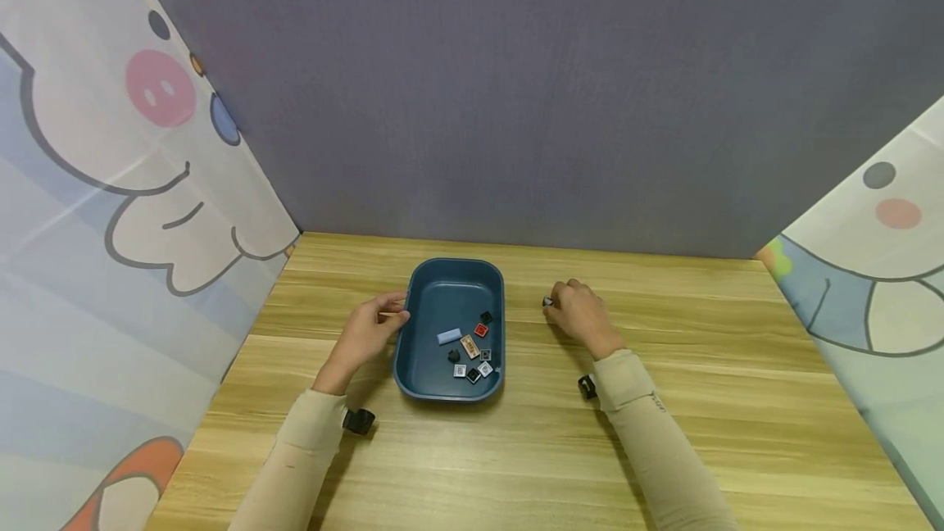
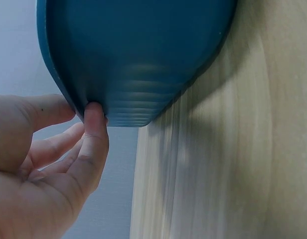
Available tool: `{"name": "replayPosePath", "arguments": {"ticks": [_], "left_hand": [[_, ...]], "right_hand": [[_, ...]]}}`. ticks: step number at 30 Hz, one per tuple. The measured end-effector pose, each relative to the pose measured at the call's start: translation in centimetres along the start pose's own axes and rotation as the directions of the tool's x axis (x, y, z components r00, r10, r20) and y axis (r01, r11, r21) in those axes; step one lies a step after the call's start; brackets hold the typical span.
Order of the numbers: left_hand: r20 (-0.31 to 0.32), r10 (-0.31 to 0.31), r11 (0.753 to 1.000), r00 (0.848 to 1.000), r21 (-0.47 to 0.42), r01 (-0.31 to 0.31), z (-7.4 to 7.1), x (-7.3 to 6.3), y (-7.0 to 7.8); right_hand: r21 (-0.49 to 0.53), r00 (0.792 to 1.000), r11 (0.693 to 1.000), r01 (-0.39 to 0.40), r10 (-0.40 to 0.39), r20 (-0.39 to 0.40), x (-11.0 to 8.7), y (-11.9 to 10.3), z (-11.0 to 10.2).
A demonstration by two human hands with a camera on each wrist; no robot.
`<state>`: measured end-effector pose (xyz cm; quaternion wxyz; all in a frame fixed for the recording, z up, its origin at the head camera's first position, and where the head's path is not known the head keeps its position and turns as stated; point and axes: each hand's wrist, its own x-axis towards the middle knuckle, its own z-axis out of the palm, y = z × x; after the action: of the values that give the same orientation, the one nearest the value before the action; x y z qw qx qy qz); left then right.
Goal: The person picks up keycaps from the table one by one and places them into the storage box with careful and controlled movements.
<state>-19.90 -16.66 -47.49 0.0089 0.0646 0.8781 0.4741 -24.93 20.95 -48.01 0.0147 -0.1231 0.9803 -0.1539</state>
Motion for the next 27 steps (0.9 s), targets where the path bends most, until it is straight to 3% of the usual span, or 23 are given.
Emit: {"name": "replayPosePath", "arguments": {"ticks": [14, 23, 27], "left_hand": [[0.01, 0.011, 1.0, 1.0, -0.012, -0.011, -0.1, 0.0, 0.1], [0.011, 0.003, 1.0, 1.0, 0.0, -0.003, -0.1, -0.1, 0.2], [0.01, 0.004, 1.0, 1.0, 0.004, -0.004, -0.1, -0.1, 0.2]], "right_hand": [[0.0, 0.998, 0.999, 0.038, -0.038, -0.058, -0.1, -0.9, -0.7], [-0.008, 0.982, 0.992, 0.122, -0.122, -0.147, -0.2, -3.6, -2.7], [-0.012, 0.979, 0.989, 0.145, -0.145, -0.146, 0.1, -5.2, -3.6]]}}
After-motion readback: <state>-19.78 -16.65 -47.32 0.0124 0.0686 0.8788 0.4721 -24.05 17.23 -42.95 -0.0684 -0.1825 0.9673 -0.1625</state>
